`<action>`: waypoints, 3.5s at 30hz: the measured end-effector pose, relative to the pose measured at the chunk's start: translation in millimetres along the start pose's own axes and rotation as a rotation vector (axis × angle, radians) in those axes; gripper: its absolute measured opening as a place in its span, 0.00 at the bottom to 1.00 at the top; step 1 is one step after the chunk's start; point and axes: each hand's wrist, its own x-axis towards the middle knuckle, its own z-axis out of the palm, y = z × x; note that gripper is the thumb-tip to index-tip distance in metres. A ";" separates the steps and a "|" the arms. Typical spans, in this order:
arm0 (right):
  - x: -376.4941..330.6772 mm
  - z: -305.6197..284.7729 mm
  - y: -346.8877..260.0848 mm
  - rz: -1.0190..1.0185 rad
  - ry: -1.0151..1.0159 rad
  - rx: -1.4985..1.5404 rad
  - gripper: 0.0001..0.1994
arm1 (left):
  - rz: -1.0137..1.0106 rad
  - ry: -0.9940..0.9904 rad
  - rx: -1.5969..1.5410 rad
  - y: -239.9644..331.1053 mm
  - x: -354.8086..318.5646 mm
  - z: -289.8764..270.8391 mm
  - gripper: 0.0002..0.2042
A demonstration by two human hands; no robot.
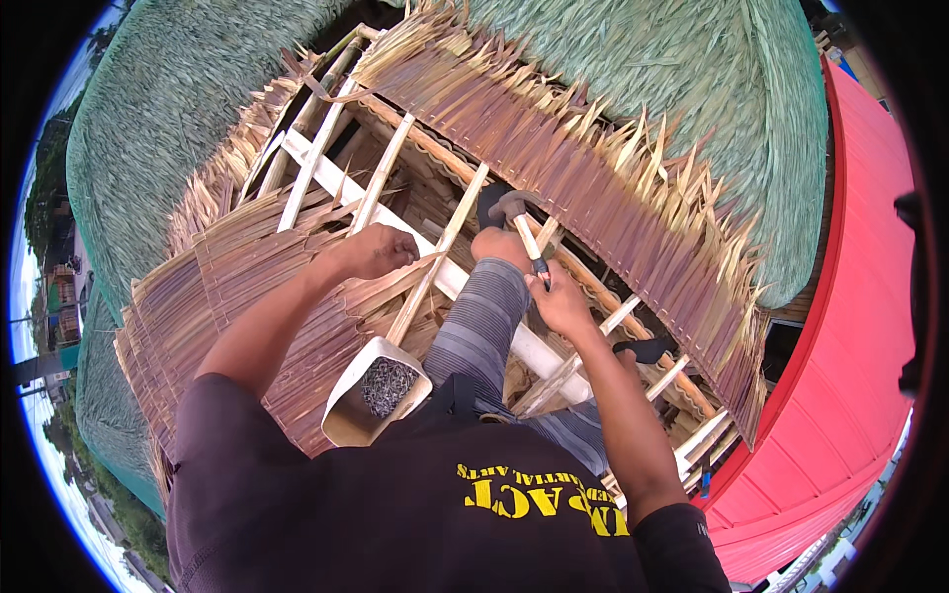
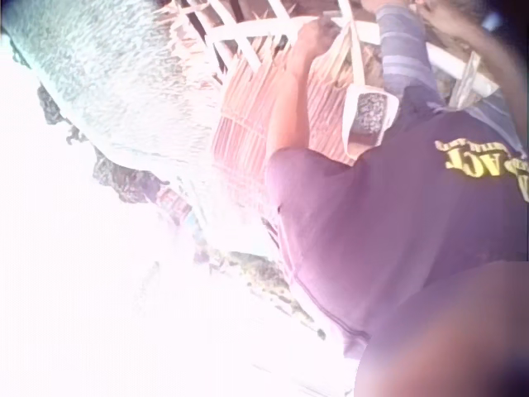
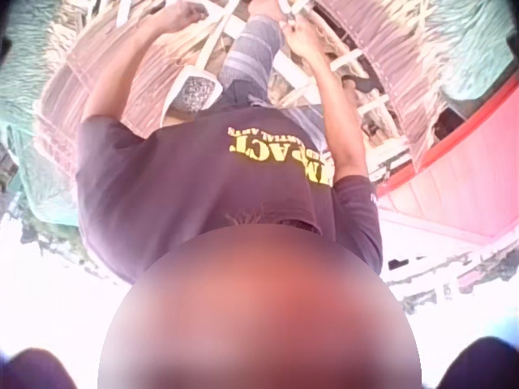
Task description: The person secures thatch mats onto a bamboo roof frame using a hammer and nails. They repeatedly position mats, drive nails into the bamboo supports, and adjust the mats to ensure they are firmly attached.
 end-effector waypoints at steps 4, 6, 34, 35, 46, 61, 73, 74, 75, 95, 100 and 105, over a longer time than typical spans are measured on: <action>-74.0 18.4 1.2 -0.082 0.062 0.075 0.22 | -0.047 -0.485 0.049 91.8 -117.8 26.5 0.11; -99.1 25.9 -3.1 -0.089 0.043 0.089 0.23 | 0.076 -0.648 0.364 104.6 -145.0 68.8 0.09; -182.8 40.5 -27.1 -0.142 0.196 0.984 0.10 | 0.207 0.138 -0.999 170.4 -78.5 146.2 0.07; -171.4 37.2 -21.2 -0.156 0.254 0.973 0.10 | 0.211 0.115 -0.964 172.9 -63.5 149.8 0.07; 44.4 -4.4 150.6 0.373 0.365 0.720 0.08 | 0.182 0.140 -0.521 79.7 285.1 182.1 0.14; 209.3 31.2 257.8 0.144 0.475 0.278 0.10 | 0.250 0.464 0.043 -46.3 538.9 286.7 0.07; 236.6 44.6 273.0 0.306 0.299 0.171 0.13 | 0.275 0.556 0.061 -47.1 538.8 291.7 0.06; 237.5 46.7 273.9 0.335 0.275 0.117 0.13 | 0.276 0.544 0.072 -47.1 537.9 292.3 0.06; 239.4 48.7 276.8 0.405 0.188 0.058 0.13 | 0.283 0.544 0.058 -47.0 536.6 293.3 0.07; 213.3 27.9 264.3 0.047 0.479 0.013 0.12 | -0.779 0.712 -1.516 -49.2 581.1 307.3 0.22; 290.4 0.3 270.1 0.359 0.352 -0.077 0.09 | -0.731 0.662 -1.592 -42.4 573.5 298.8 0.21; 244.6 17.3 263.3 0.011 0.657 0.241 0.13 | -0.736 0.605 -1.596 -49.1 572.4 298.5 0.20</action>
